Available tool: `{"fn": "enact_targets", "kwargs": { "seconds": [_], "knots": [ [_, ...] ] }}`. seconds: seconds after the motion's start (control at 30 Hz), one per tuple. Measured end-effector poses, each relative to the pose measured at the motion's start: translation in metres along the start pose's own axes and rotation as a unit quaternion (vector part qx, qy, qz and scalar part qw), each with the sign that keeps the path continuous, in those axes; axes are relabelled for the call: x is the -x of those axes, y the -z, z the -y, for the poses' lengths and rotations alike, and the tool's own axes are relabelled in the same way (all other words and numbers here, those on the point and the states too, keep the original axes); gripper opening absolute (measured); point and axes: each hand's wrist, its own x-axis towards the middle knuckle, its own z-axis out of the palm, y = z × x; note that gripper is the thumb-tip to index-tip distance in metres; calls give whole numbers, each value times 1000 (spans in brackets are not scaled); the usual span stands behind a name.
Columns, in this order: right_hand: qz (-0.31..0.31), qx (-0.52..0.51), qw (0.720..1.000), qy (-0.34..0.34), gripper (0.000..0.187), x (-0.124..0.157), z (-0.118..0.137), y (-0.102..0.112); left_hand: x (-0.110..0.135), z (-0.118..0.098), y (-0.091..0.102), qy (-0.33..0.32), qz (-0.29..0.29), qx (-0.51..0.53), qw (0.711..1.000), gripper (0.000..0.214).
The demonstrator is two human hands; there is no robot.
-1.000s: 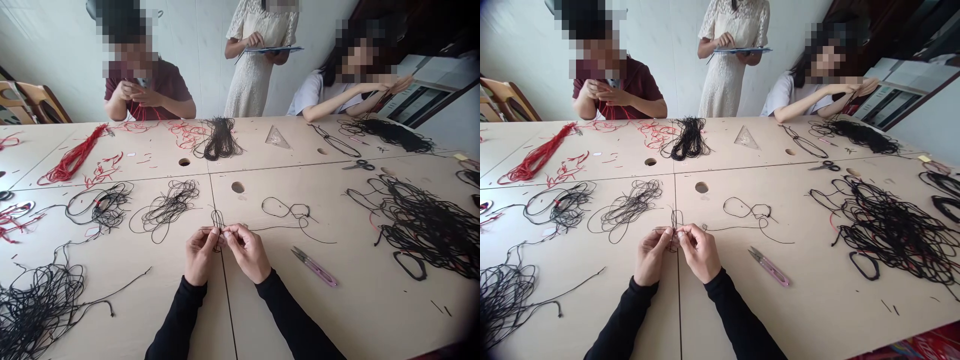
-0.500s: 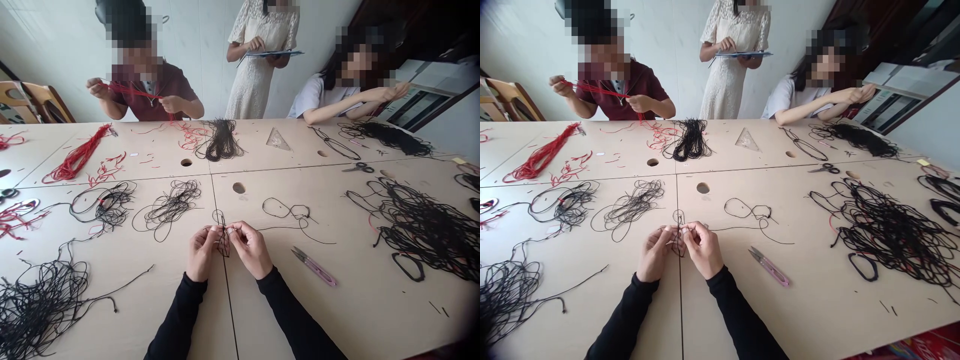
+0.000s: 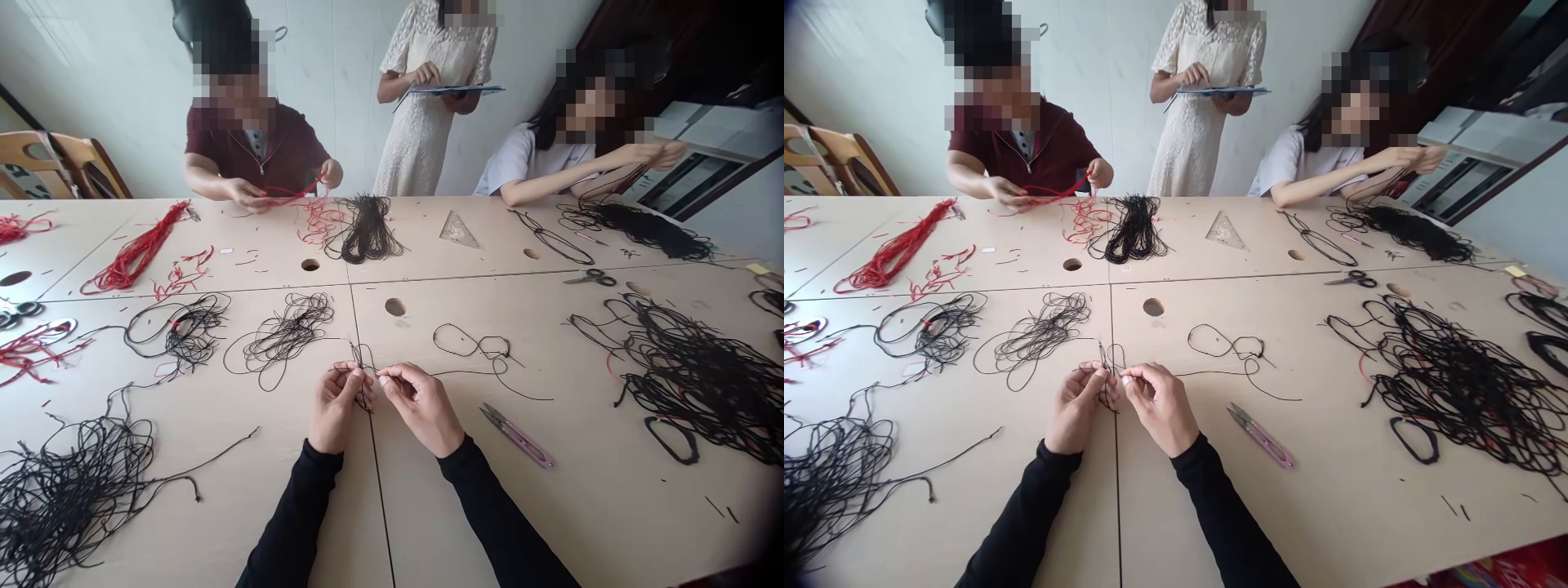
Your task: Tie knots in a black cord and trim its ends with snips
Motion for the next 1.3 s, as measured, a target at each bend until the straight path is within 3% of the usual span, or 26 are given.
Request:
{"fn": "enact_targets", "kwargs": {
  "seconds": [0.2,0.47,0.63,0.97,1.3],
  "knots": [
    [3,14,1000,-5,18,0,2,7,-1,4,1,11,5,-24,1000,34],
    [-7,19,999,-36,22,0,2,39,0,1,0,-5,-44,20,999,28],
    [9,50,999,0,22,-5,14,51,2,-1,-2,7,-20,-54,998,32],
    [94,189,973,97,13,-36,25,38,3,1,-5,27,23,-103,994,40],
    [148,229,957,102,15,-43,25,29,1,3,-2,25,39,-112,993,36]
  ]
}}
